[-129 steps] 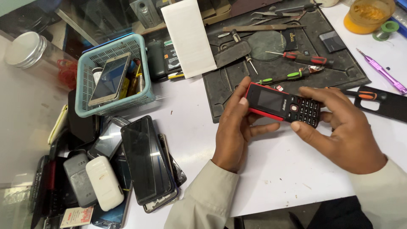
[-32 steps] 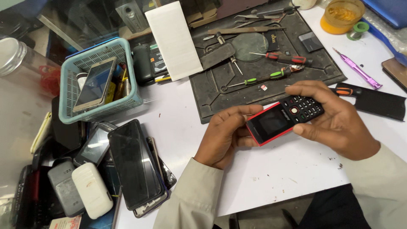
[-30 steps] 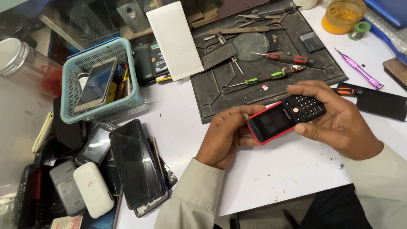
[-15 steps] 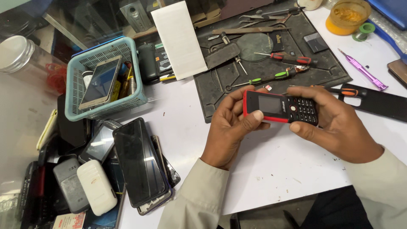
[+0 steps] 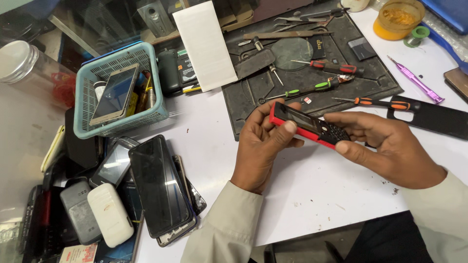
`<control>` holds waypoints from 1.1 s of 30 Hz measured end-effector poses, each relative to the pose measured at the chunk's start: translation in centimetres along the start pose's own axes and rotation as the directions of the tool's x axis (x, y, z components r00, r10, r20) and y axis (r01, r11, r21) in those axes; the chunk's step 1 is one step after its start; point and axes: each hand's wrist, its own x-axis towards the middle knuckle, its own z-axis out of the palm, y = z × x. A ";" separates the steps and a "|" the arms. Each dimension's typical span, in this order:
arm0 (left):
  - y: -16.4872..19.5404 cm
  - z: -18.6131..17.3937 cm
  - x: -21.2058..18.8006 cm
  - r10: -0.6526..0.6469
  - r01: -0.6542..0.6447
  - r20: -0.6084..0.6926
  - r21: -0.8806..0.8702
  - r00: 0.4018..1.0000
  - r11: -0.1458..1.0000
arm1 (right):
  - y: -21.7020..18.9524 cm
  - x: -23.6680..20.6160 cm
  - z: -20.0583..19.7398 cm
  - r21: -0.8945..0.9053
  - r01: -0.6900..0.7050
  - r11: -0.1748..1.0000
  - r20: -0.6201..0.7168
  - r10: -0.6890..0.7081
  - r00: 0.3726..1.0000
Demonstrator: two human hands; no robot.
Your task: The person removes the battery and keypad from a red feature phone using a screwdriver. They unscrew the back cover, lift the keypad, and expose the internal components.
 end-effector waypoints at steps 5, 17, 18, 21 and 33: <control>-0.1 0.1 0.0 -0.025 0.027 -0.053 0.029 0.998 0.999 | 0.2 0.1 0.5 -0.075 0.050 0.996 -0.024 -0.052 0.998; -0.1 0.3 0.1 -0.031 0.034 -0.065 0.058 0.997 0.998 | -0.3 0.0 0.5 -0.229 0.054 0.972 -0.048 -0.067 0.997; -0.1 0.3 0.1 -0.031 0.035 -0.064 0.062 0.997 0.997 | -0.2 0.0 0.5 -0.251 0.093 0.964 -0.046 -0.108 0.993; 0.1 0.3 0.0 -0.030 0.032 -0.044 0.046 0.999 0.998 | 0.1 -0.1 0.6 -0.253 0.117 0.960 -0.057 -0.135 0.989; 0.3 0.3 -0.1 -0.089 0.089 -0.023 0.024 0.996 0.996 | 0.0 -0.1 0.7 -0.198 0.049 0.979 -0.094 -0.069 0.993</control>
